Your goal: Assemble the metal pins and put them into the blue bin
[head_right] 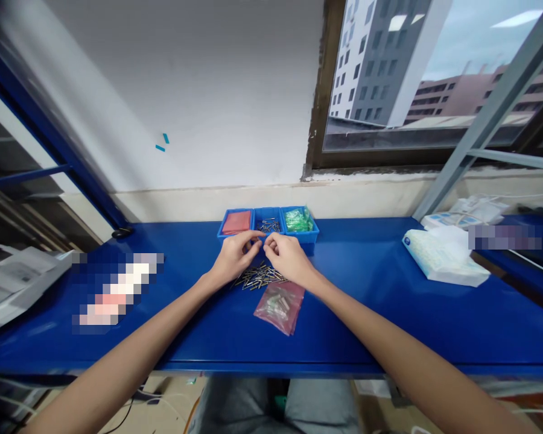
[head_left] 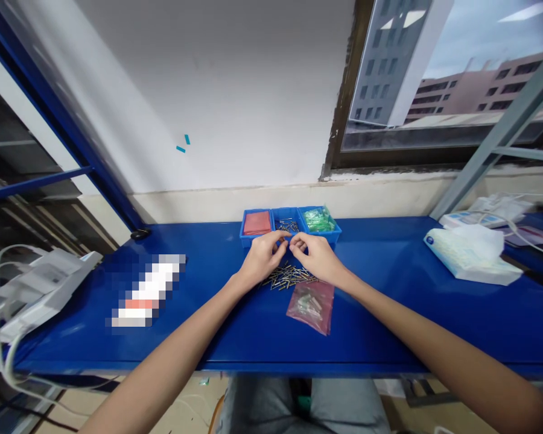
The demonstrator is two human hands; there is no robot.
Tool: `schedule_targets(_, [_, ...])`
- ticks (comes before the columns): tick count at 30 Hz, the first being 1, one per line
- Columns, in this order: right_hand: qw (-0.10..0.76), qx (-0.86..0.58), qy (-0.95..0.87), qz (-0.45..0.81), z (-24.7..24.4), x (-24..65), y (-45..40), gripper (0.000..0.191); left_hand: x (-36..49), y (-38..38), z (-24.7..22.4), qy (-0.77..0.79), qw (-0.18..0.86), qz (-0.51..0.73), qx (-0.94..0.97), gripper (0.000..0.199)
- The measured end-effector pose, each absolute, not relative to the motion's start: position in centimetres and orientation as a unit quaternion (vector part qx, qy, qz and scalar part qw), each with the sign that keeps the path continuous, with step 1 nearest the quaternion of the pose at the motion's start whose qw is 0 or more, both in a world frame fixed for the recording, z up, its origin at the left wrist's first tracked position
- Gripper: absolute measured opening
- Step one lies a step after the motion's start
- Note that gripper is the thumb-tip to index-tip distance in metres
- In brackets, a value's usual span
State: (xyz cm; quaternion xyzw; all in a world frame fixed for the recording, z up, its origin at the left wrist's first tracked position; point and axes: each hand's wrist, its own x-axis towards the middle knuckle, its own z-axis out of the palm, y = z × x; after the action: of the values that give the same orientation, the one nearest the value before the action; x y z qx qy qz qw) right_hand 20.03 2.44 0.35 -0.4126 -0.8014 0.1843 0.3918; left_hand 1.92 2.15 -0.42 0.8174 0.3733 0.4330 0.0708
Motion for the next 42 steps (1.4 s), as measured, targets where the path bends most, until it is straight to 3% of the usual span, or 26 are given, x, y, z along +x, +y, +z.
schedule_targets(6, [0.387,-0.411,-0.789,0.243,0.0,20.0,2.8,0.011,1.9,2.3,-0.5,0.376,0.105,0.447,0.805,0.016])
schedule_targets(12, [0.401,-0.417,-0.775,0.255,0.0,20.1,2.9,0.011,1.6,2.3,-0.6,0.362,0.027,0.403,0.840,0.019])
schedule_targets(21, [0.412,-0.376,-0.816,0.155,1.3,19.8,1.5,0.013,1.2,2.5,-0.8,0.399,-0.036,0.406,0.821,0.013])
schedule_targets(42, [0.381,-0.373,-0.841,0.097,-0.2,20.4,2.7,0.010,1.5,2.3,-0.4,0.372,0.124,0.441,0.807,0.023])
